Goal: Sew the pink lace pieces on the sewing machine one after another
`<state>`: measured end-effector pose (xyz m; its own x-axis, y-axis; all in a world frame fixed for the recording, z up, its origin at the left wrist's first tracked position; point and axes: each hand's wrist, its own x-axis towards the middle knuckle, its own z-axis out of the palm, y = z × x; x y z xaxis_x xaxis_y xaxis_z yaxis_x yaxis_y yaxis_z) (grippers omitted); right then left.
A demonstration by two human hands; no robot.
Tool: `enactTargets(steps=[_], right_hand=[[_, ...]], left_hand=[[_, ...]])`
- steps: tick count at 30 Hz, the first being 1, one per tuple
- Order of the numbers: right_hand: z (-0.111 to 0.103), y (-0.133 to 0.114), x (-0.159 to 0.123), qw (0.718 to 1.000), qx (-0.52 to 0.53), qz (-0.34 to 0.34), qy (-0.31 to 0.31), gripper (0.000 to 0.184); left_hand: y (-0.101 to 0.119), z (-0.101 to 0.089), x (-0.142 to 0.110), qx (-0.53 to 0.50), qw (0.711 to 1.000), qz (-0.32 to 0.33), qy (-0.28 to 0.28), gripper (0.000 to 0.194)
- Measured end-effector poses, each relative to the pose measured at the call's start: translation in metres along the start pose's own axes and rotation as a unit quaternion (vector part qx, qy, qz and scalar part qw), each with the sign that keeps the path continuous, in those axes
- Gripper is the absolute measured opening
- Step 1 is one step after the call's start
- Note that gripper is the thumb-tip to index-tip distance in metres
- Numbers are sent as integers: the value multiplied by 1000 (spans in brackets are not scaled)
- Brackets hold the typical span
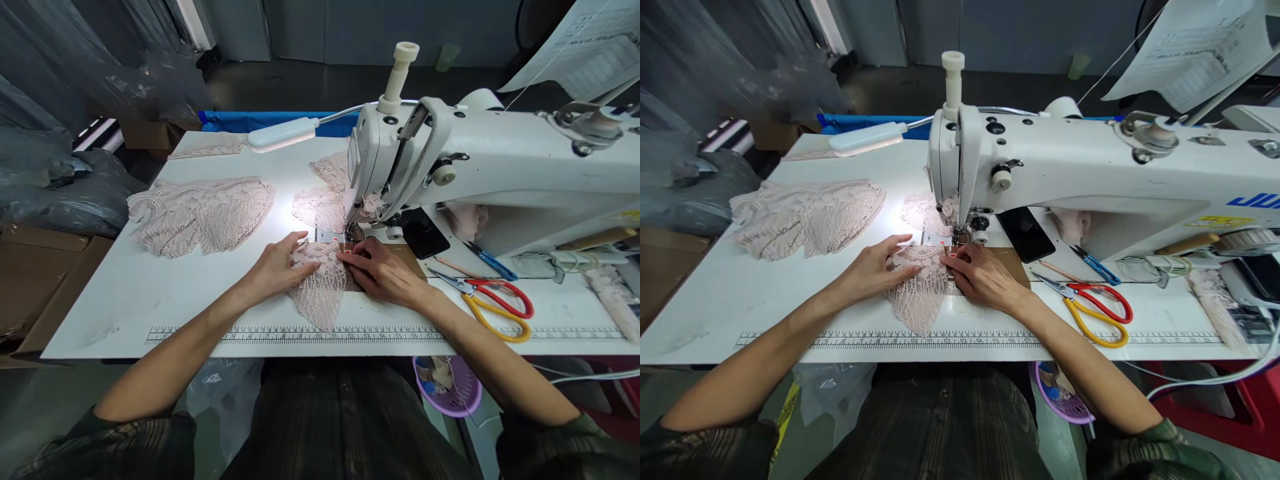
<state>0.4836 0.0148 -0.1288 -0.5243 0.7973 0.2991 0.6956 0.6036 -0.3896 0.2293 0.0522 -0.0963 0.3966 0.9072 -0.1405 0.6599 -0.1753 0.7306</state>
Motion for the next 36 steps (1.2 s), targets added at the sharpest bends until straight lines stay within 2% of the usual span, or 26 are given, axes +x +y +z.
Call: enactTargets(steps=[7,14,20,31,36], right_hand=[[10,-1,2,999,-36,8,22,35],[10,7,0,995,60,59,54,41],[14,5,-1,998,11,-6,54,39],[13,-1,-2,999,-28,12,17,40],[7,-3,-7,1000,8,-9,10,42]], left_hand=[[0,-7,4,9,999,-42,-20,79],[-9,-11,9,-44,997,-54,-30,77],[-8,-10,10,-59,995,-71,-35,77],[-11,-8,11,-66,995,-65,-37,79],[-11,-8,11,-48,997,-57,-33,82]])
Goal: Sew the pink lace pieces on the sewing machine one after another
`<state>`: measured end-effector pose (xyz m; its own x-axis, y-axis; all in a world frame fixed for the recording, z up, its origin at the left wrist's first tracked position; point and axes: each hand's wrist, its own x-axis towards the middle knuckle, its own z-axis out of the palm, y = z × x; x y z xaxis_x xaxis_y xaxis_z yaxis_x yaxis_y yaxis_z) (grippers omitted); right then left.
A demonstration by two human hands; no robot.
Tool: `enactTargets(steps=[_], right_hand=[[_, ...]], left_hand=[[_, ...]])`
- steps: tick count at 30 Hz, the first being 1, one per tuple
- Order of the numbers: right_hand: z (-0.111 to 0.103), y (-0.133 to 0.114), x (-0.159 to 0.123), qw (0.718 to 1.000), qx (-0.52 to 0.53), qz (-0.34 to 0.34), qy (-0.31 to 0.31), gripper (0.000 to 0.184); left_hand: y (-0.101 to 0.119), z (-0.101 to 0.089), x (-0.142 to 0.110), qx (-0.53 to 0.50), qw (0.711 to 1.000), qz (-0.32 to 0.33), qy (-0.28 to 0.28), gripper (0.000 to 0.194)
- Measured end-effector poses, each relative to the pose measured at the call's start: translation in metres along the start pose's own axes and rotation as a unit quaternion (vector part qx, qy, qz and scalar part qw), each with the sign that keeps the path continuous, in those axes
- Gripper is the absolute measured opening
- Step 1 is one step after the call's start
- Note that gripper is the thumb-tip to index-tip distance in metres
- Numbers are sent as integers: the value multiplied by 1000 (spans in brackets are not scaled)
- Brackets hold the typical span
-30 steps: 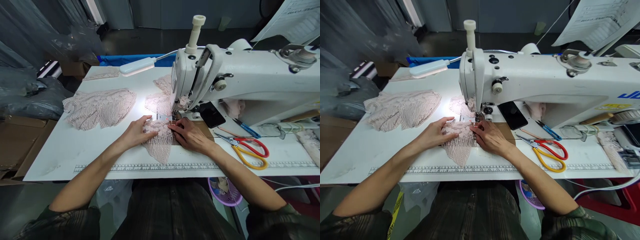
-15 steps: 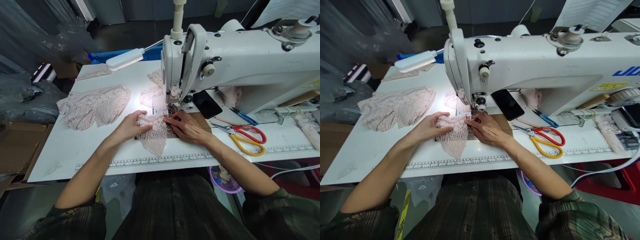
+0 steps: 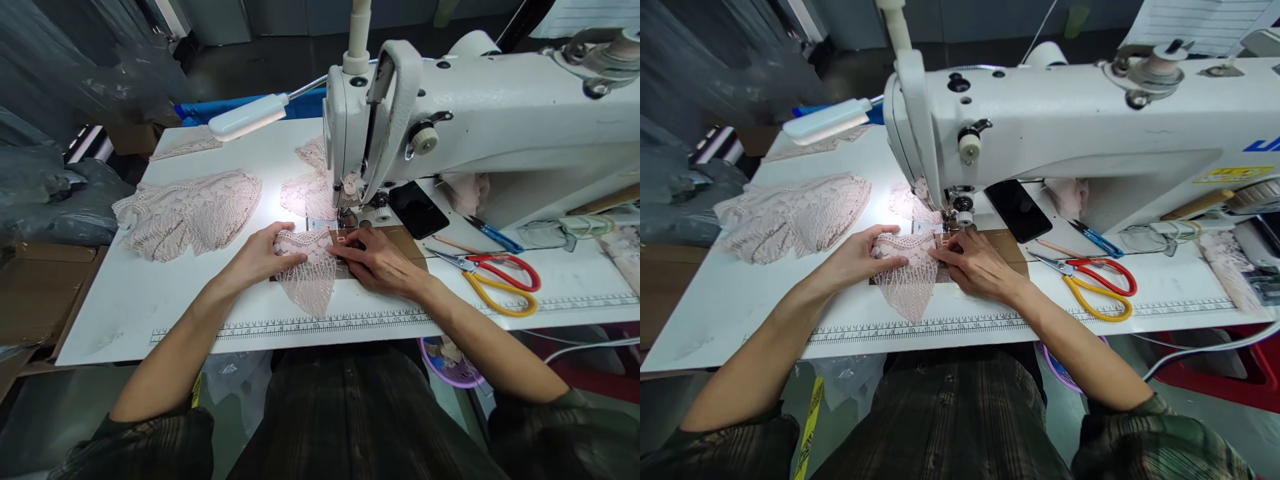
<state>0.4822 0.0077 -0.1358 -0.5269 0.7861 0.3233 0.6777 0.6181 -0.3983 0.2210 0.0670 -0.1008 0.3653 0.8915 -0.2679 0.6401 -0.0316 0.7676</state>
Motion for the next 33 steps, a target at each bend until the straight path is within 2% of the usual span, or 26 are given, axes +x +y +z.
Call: enactTargets(steps=[4,16,24,26,28,31,33], right_hand=[[-5,-2,-3,999,15,-23,-18,37],[-7,-4,-3,999,28,-4,-27,37],[-8,-3,-1,999,38,3,-33,38],[-8,-3,-1,999,37,4,-32,38],[-7,-3,-1,999,35,7,-33,38],[-7,-3,-1,999,31,9,-36,37],[-6,-4,-1,999,29,11,-35,37]], left_hand=[[0,0,-1,25,1000,-2,6,81],[2,-1,-4,31,999,4,-5,72],[10,1,-9,112,993,21,26,73],[12,1,-12,176,982,55,49,68],[14,0,-13,247,958,109,96,55],[15,1,-8,327,898,233,177,33],[17,4,-1,364,849,351,156,26]])
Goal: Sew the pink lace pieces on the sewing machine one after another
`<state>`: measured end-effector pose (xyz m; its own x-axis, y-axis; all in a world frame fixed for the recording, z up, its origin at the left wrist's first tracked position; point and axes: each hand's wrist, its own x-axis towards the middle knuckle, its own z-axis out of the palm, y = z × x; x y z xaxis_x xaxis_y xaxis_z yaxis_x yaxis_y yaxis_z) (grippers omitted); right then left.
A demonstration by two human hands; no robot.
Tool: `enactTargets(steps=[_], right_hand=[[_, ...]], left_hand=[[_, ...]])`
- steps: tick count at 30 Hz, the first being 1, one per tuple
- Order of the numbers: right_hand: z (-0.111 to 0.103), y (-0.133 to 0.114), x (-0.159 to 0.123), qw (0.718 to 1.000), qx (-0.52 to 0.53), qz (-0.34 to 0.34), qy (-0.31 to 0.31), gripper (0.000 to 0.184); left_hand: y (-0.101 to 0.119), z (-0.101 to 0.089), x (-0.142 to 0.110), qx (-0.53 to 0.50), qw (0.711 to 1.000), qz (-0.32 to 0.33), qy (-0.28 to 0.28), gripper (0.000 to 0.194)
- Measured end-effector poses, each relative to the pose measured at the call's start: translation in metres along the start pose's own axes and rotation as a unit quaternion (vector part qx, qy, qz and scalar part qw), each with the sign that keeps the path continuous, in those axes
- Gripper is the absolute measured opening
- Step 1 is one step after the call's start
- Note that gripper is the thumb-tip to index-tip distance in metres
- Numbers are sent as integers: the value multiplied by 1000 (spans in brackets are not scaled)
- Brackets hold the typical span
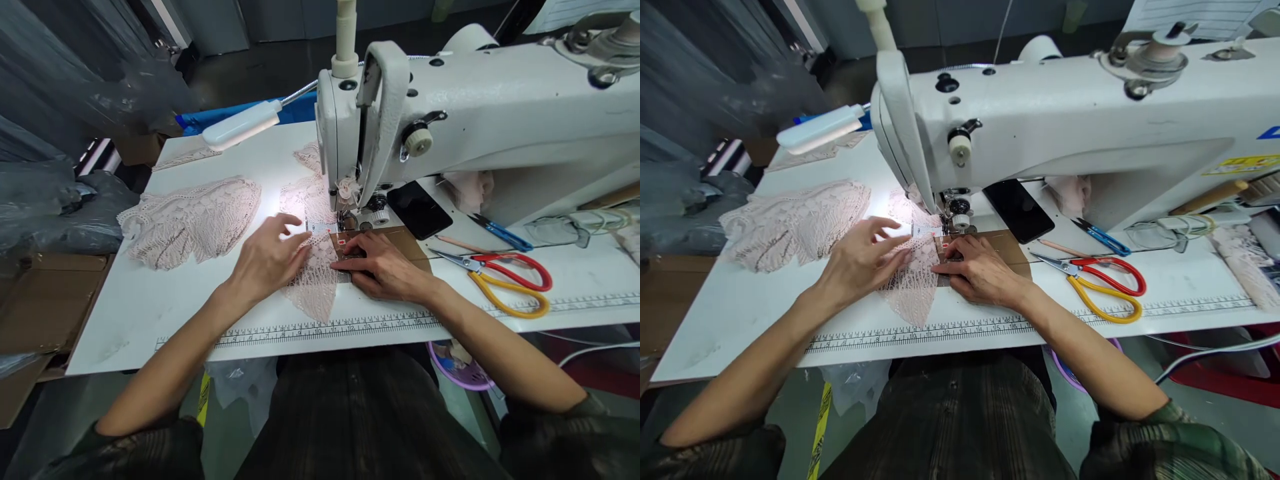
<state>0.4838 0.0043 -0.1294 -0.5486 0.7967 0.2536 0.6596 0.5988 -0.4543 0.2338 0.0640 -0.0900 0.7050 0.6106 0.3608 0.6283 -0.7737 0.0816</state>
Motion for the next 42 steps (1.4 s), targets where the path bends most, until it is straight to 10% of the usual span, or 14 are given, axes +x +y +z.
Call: enactTargets(steps=[3,8,42], right_hand=[[0,0,-1,1000,-3,2,-3,38],[1,1,-1,1000,-11,1,-5,39],[5,10,1,995,-57,24,73,33]], left_hand=[[-2,11,10,-14,985,166,-36,22],[-5,24,18,-1,968,229,-107,25],[-8,44,29,-50,991,99,-71,38]])
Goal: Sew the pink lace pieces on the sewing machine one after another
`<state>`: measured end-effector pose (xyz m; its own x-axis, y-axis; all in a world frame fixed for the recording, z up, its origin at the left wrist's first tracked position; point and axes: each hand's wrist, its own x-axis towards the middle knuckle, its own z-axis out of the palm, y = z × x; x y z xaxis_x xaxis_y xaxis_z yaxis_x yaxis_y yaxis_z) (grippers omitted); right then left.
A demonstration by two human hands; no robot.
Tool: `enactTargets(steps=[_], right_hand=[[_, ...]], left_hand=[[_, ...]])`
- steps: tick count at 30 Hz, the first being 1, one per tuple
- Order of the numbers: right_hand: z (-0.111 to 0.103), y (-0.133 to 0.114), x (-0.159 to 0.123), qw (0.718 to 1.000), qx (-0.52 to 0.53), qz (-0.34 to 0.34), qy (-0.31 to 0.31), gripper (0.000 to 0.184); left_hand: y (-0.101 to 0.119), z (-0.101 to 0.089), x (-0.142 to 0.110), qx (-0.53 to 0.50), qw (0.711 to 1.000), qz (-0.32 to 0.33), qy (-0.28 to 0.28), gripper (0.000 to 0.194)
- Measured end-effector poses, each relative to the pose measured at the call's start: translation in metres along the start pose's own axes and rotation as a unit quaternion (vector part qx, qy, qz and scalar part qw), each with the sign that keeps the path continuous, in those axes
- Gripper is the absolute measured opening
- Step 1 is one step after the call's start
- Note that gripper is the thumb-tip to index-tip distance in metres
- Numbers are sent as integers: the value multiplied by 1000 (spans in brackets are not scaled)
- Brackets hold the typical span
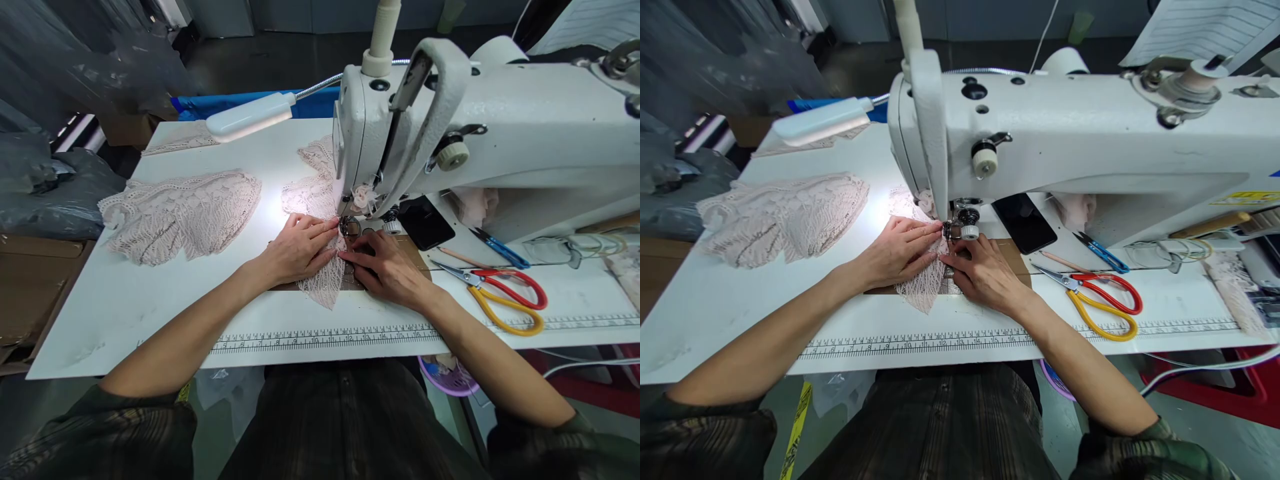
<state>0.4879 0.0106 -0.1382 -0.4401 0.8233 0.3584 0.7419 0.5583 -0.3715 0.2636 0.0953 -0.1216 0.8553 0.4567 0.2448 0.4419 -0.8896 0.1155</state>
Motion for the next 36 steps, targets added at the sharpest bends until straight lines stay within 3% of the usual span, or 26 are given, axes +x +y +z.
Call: enactTargets(steps=[10,20,31,36], right_hand=[[2,-5,2,1000,2,23,12,30],[1,-4,4,999,24,20,29,30],[-1,-3,3,1000,8,18,5,35],[-2,-2,1,1000,-6,0,-7,38]], left_hand=[[7,1,2,52,999,11,2,40],[5,0,2,40,999,4,2,41],[9,-1,2,20,1000,-9,-2,40],[13,4,-1,31,998,-22,44,37]])
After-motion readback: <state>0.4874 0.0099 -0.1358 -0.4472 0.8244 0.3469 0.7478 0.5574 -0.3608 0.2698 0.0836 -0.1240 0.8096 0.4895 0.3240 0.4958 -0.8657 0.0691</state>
